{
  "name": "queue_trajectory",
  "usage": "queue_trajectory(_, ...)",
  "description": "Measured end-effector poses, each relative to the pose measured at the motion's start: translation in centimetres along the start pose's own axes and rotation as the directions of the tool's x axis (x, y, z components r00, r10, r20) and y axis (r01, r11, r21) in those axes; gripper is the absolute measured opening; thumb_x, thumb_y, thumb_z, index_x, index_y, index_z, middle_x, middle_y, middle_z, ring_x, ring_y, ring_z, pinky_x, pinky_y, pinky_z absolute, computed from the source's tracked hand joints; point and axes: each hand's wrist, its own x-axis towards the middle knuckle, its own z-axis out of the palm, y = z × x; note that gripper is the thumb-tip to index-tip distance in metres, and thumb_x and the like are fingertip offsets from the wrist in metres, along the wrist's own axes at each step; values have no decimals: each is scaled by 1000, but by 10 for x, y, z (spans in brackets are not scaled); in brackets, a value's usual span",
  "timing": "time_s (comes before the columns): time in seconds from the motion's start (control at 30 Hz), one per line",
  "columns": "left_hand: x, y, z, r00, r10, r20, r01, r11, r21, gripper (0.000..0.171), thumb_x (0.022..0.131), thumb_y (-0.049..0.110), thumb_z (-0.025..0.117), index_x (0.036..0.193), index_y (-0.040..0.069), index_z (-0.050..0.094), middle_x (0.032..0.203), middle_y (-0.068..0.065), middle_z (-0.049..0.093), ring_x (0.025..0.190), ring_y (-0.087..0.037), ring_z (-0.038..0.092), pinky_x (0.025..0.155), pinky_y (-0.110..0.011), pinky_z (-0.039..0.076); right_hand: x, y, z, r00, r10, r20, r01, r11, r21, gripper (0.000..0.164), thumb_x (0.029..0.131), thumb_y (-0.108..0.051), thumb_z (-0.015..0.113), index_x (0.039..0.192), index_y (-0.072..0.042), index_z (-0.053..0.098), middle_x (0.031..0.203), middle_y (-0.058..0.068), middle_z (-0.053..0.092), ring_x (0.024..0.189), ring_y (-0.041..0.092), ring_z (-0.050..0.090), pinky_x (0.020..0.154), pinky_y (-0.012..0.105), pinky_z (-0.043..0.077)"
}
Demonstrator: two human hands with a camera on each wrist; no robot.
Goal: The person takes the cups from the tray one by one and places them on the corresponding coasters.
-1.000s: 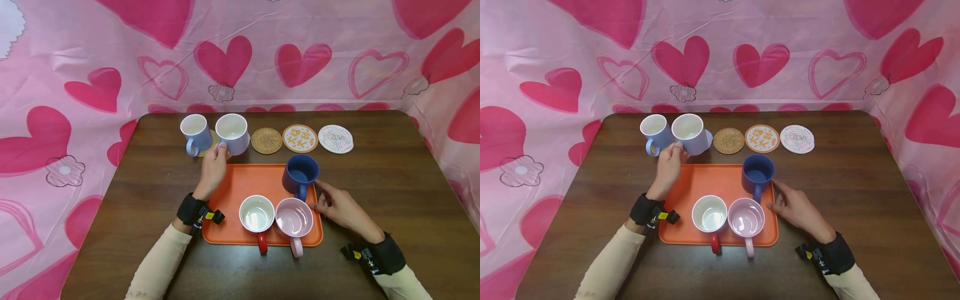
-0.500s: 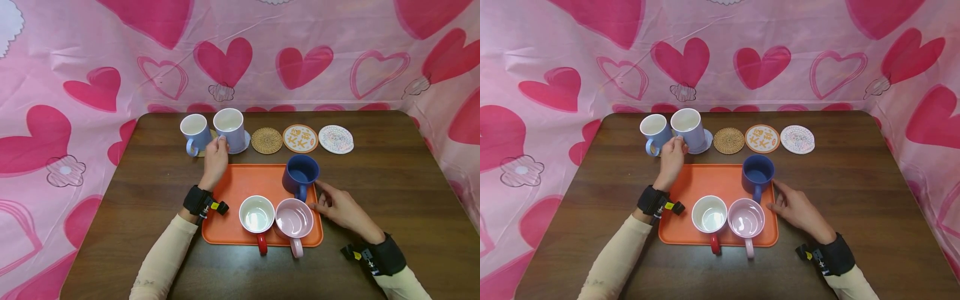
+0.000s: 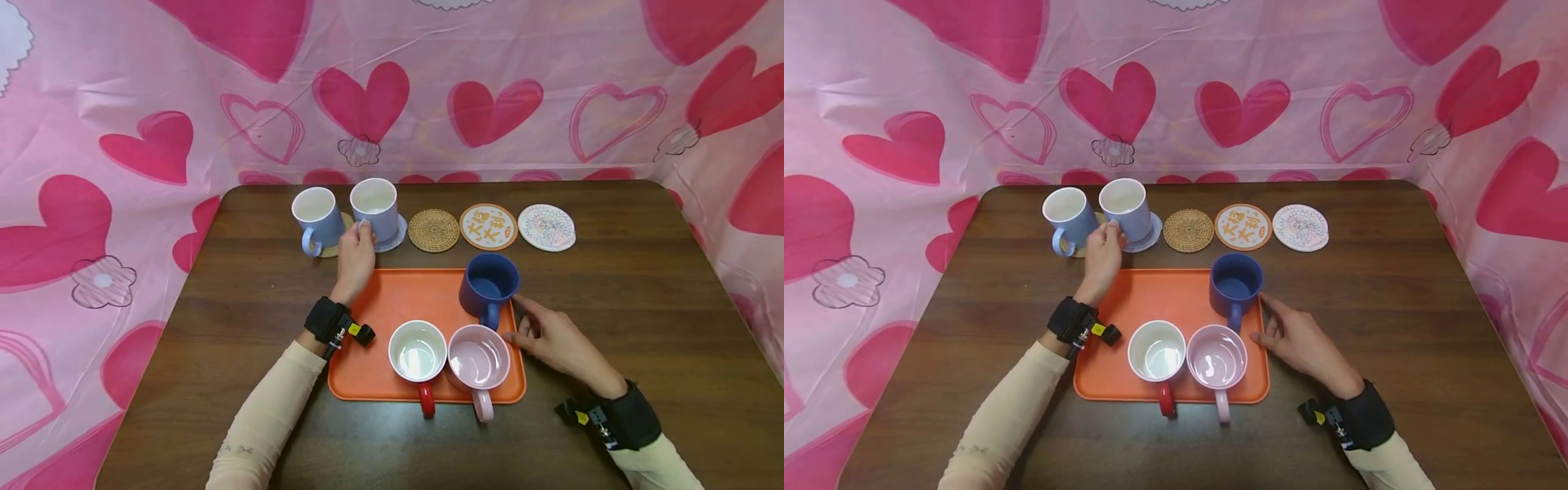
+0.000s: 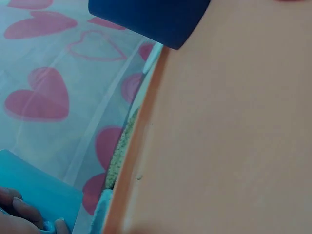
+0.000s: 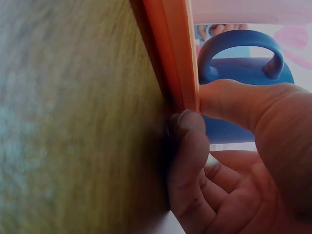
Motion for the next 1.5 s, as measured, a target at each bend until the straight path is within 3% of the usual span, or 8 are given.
queue_trajectory(0.4, 4, -10, 4, 1000, -24, 14, 24, 1000, 15, 41, 108, 31, 38, 77, 9, 51, 74, -5, 44, 74, -24, 44, 70, -34, 31, 0, 0, 1, 1000, -13, -21, 12, 999, -35, 68, 94, -24, 74, 150, 0, 43, 78, -3, 60, 67, 8, 52, 59, 24, 42)
queue_trajectory(0.87, 5, -13, 7, 999, -6, 41, 6, 1000, 15, 38, 109, 30, 37, 81, 9, 51, 72, -4, 42, 72, -24, 43, 71, -34, 32, -1, -1, -1, 1000, 8, 14, -9, 1000, 10, 71, 94, -22, 73, 152, 0, 39, 80, -2, 61, 67, 10, 54, 58, 24, 44)
queue_trajectory(1.5, 8, -16, 12, 1000, -4, 21, 4, 999, 34, 39, 109, 30, 37, 79, 9, 51, 73, -3, 44, 72, -24, 44, 70, -34, 32, 0, -1, -1, 1000, -1, -6, 1, 1000, -16, 69, 92, -19, 75, 149, 2, 42, 78, -2, 61, 66, 11, 53, 57, 24, 44)
